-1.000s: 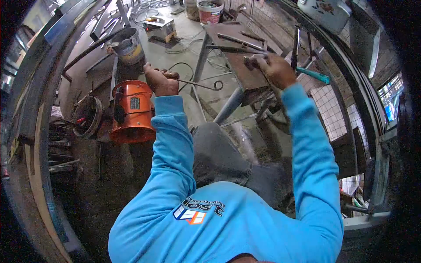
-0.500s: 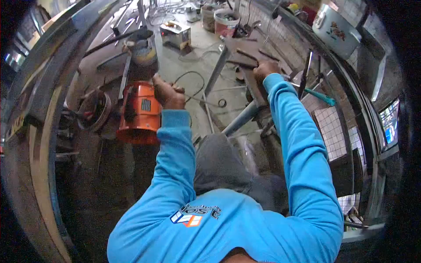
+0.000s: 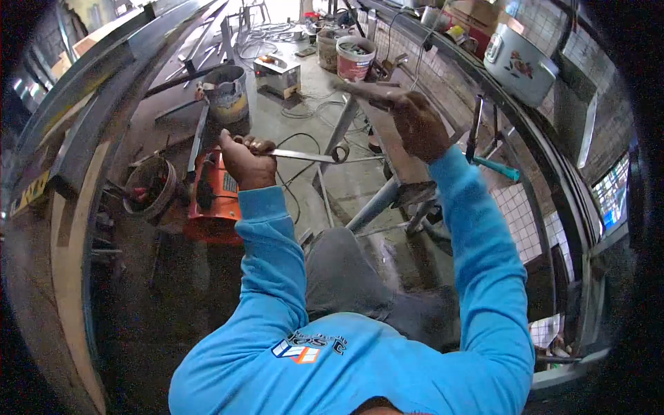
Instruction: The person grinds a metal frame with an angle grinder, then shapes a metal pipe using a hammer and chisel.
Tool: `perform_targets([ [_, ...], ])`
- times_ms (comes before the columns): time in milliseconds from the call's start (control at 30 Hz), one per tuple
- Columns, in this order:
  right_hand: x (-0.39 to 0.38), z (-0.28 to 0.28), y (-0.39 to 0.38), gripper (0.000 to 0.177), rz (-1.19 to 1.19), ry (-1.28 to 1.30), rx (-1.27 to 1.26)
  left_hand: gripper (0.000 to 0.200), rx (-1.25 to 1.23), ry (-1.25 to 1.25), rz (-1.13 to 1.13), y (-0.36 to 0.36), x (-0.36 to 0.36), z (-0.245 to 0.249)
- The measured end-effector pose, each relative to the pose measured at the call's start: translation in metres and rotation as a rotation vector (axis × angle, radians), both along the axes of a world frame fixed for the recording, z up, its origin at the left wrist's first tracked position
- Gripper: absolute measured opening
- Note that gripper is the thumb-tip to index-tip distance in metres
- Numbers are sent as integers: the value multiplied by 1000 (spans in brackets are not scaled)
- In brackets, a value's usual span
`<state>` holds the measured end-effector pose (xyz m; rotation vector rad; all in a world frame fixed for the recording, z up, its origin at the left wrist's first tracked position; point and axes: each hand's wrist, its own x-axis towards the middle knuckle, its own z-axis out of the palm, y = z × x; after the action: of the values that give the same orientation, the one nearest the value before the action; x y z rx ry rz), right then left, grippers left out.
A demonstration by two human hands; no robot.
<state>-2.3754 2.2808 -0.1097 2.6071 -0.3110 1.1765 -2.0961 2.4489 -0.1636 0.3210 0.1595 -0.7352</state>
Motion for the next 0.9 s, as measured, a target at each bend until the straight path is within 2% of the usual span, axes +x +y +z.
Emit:
perform_targets([
  [33, -3, 23, 37, 27, 122, -42, -41, 34, -23, -5, 11, 7, -6, 17],
  [67, -14, 33, 63, 28, 79, 11, 37, 34, -42, -11, 19, 10, -9, 26],
  [100, -24, 39, 86, 29, 29, 60, 114, 35, -155, -30, -39, 6, 6, 13],
  [233, -66, 9, 122, 34, -21, 47, 334, 39, -468, 123, -335, 16, 4, 25],
  [333, -88, -4, 147, 37, -67, 26, 450, 38, -520, 148, -471, 14, -21, 33],
  [367, -92, -13, 153, 38, 21, -68, 556, 36, -505, 86, -486, 2, -24, 22],
  [467, -113, -19, 174, 37, -21, -85, 565, 32, -417, 154, -680, -11, -49, 23],
  [500, -123, -20, 178, 38, -17, -57, 600, 27, -371, 97, -621, -16, -59, 20],
  [600, -143, -37, 190, 40, -52, -61, 639, 21, -270, -62, -654, -36, -76, 4],
  [700, -154, -53, 203, 42, -32, -17, 728, 16, -147, -65, -988, -52, -103, -11],
  [800, -151, -102, 218, 41, 12, -186, 861, 14, 64, -213, -960, -54, -133, -19],
  [900, -142, -146, 234, 34, 80, -359, 1051, 16, 200, -374, -819, -52, -146, -28],
])
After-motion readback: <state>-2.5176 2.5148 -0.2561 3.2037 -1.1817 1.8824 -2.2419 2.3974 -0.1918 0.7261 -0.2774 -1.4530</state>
